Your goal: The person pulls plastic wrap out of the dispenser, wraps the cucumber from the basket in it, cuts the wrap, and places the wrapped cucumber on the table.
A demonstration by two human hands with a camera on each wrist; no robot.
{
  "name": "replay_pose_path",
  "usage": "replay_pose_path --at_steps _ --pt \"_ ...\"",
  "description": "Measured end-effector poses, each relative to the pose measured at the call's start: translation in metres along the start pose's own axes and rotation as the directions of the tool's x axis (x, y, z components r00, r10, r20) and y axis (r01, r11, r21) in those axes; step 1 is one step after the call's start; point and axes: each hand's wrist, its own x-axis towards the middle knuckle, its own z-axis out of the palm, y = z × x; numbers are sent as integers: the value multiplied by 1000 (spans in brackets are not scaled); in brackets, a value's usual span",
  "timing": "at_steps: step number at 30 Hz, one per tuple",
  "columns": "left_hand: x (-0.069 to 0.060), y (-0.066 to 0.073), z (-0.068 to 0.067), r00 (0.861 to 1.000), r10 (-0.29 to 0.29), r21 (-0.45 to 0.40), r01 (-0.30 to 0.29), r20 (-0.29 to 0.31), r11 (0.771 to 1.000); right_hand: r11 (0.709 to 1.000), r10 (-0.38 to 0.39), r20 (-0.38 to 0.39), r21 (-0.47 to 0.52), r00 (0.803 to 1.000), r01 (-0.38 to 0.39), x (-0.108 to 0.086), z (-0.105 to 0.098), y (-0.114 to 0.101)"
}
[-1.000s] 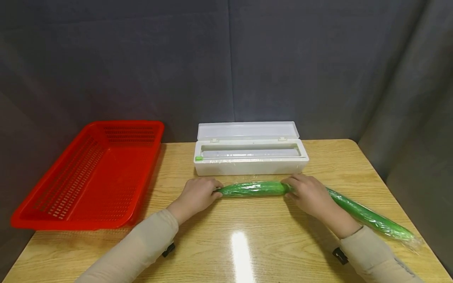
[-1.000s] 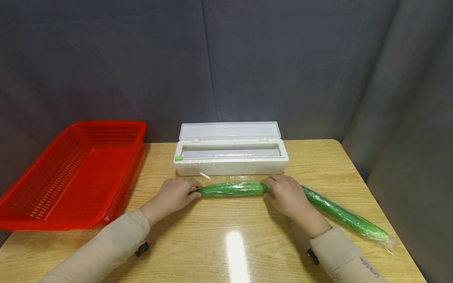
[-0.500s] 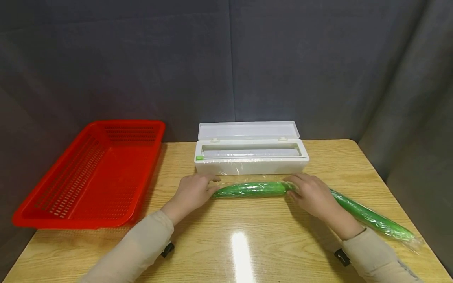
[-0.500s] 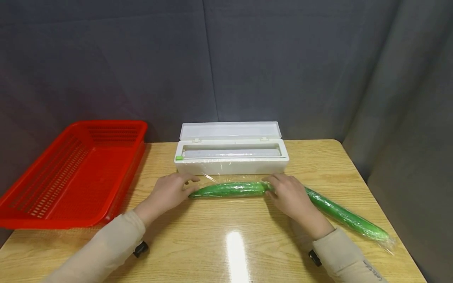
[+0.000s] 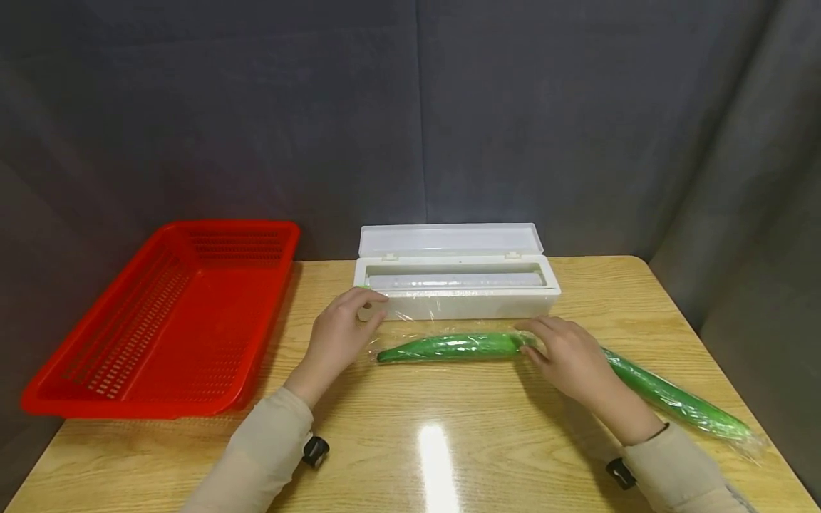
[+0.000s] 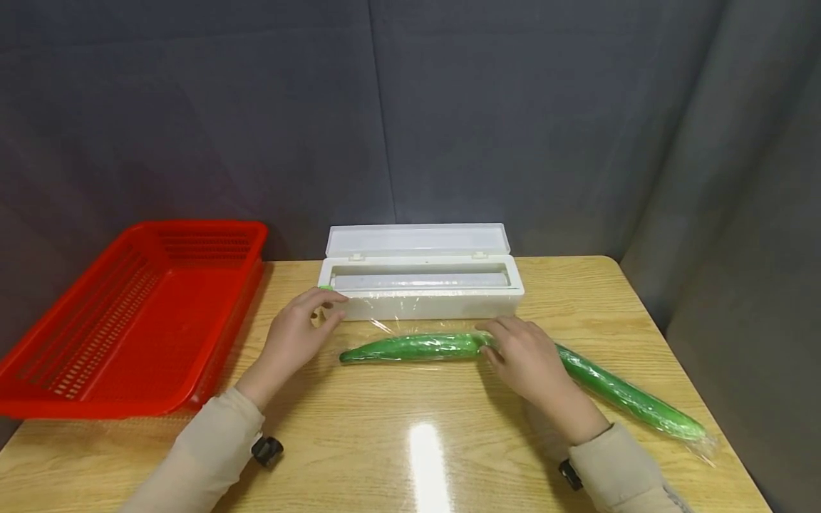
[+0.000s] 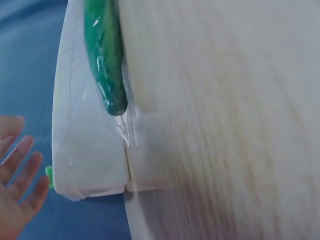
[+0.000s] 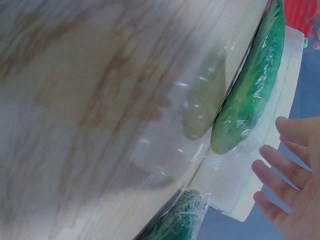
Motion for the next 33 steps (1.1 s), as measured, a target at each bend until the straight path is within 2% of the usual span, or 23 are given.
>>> replay_pose_path --at_steps 7,12,15,19,22,27,33 --pt "6 -10 0 997 -57 -94 51 -60 994 1000 -6 -20 -11 1000 5 -5 -4 -1" --pt "9 -17 -2 985 -109 -180 85 -131 980 1000 -12 -31 -12 999 11 -6 -4 -2" --pt "10 -21 0 979 -146 -231 111 -143 967 1000 -4 -34 -11 999 4 -7 -5 -3" --pt "12 -26 2 969 -221 -285 182 -110 941 1000 15 -26 -6 1000 -15 -7 -5 -4" --pt "14 -28 3 961 -271 -299 244 -53 923 1000 22 -24 1 999 -22 -7 -5 -6" --pt "18 -24 7 952 -303 -242 302 33 922 1000 10 -50 3 999 -10 -6 -8 -9" --pt "17 -23 11 941 -337 -224 337 41 914 1000 2 -56 13 998 -2 2 -10 -18"
